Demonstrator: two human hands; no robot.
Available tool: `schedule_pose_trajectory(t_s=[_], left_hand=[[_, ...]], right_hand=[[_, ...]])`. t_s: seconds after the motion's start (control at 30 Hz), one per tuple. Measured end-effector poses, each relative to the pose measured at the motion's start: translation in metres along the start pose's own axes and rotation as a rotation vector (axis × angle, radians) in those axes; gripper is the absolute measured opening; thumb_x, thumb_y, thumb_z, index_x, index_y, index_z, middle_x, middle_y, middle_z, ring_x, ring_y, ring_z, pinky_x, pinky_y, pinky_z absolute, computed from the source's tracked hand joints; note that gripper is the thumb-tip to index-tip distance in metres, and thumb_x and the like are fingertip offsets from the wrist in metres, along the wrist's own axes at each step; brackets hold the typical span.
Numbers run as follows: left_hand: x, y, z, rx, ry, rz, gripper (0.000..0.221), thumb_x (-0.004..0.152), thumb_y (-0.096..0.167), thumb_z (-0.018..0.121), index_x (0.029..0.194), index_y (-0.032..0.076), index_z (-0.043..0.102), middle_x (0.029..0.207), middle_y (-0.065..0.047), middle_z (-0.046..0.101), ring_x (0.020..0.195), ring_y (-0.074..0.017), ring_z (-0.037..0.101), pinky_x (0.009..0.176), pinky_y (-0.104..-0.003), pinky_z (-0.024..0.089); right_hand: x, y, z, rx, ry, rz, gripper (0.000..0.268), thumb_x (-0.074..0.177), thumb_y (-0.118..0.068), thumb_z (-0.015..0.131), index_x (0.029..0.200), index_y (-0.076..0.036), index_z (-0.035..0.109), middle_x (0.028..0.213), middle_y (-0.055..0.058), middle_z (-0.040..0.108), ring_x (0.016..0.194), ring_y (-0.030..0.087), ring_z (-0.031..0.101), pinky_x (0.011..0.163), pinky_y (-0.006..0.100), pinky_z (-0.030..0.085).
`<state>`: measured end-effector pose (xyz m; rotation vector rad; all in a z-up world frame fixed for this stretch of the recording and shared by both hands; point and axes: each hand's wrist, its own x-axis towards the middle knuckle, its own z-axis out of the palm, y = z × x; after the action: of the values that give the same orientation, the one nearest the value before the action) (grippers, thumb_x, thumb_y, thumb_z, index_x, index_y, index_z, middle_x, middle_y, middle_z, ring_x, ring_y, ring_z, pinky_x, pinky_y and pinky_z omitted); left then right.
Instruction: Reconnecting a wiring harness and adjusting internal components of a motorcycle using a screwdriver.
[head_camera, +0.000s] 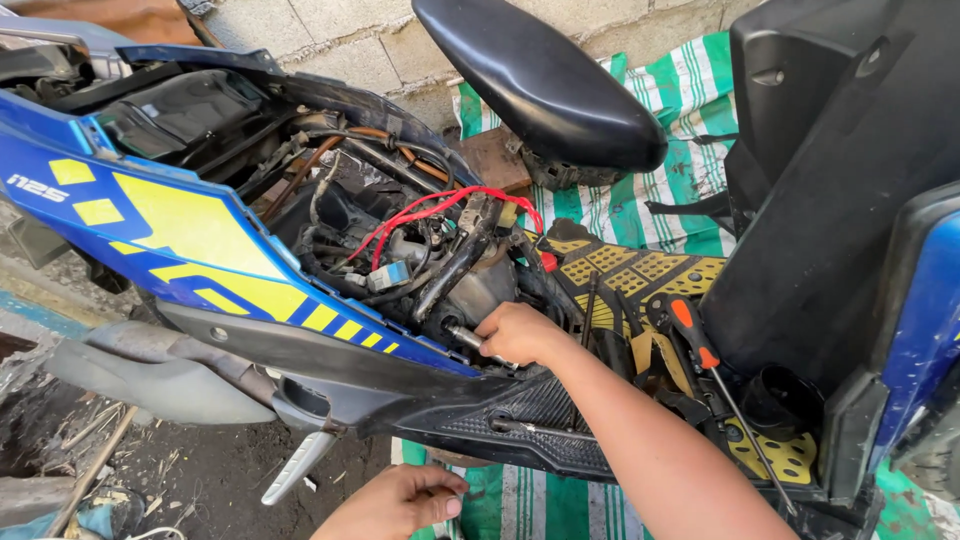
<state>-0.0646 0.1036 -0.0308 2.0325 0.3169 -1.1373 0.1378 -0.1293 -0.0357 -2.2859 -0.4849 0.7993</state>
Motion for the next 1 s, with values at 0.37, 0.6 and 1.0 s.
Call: schedule_pose_trajectory(t_s=[0.37,0.6,1.0], left_hand=[[0.015,-0.023,-0.011,0.055,-0.067,0.012,0.061,0.1,0.055,0.073,0.151,0.022,0.076,0.13,0.004,0.079,0.108,-0.0054,0.074,0.097,-0.033,0.054],[0.015,-0.03,-0.01,-0.062,-0.079,0.018,0.053,0.101,0.048,0.079,0.144,0.017,0.084,0.082,0.006,0.068,0.072,-0.0011,0.054,0.07,-0.023,0.04],[0.024,-0.038,-0.015,-0.007,-0.111,0.03,0.061,0.099,0.051,0.077,0.152,0.02,0.078,0.12,0.006,0.08,0.105,-0.0059,0.077,0.097,-0.027,0.058]], right_hand=[[0.001,-0.013,-0.005,0.061,-0.049,0.101,0.047,0.111,-0.026,0.065,0.156,-0.014,0.067,0.171,0.002,0.054,0.103,0.034,0.078,0.083,0.043,0.068],[-0.015,-0.031,-0.015,0.146,-0.08,0.155,0.047,0.111,-0.016,0.065,0.158,-0.011,0.064,0.174,0.005,0.05,0.133,0.037,0.069,0.093,0.045,0.073],[-0.013,-0.032,-0.017,0.177,-0.084,0.185,0.047,0.111,-0.018,0.065,0.156,-0.007,0.064,0.168,0.008,0.057,0.132,0.039,0.072,0.089,0.043,0.074]])
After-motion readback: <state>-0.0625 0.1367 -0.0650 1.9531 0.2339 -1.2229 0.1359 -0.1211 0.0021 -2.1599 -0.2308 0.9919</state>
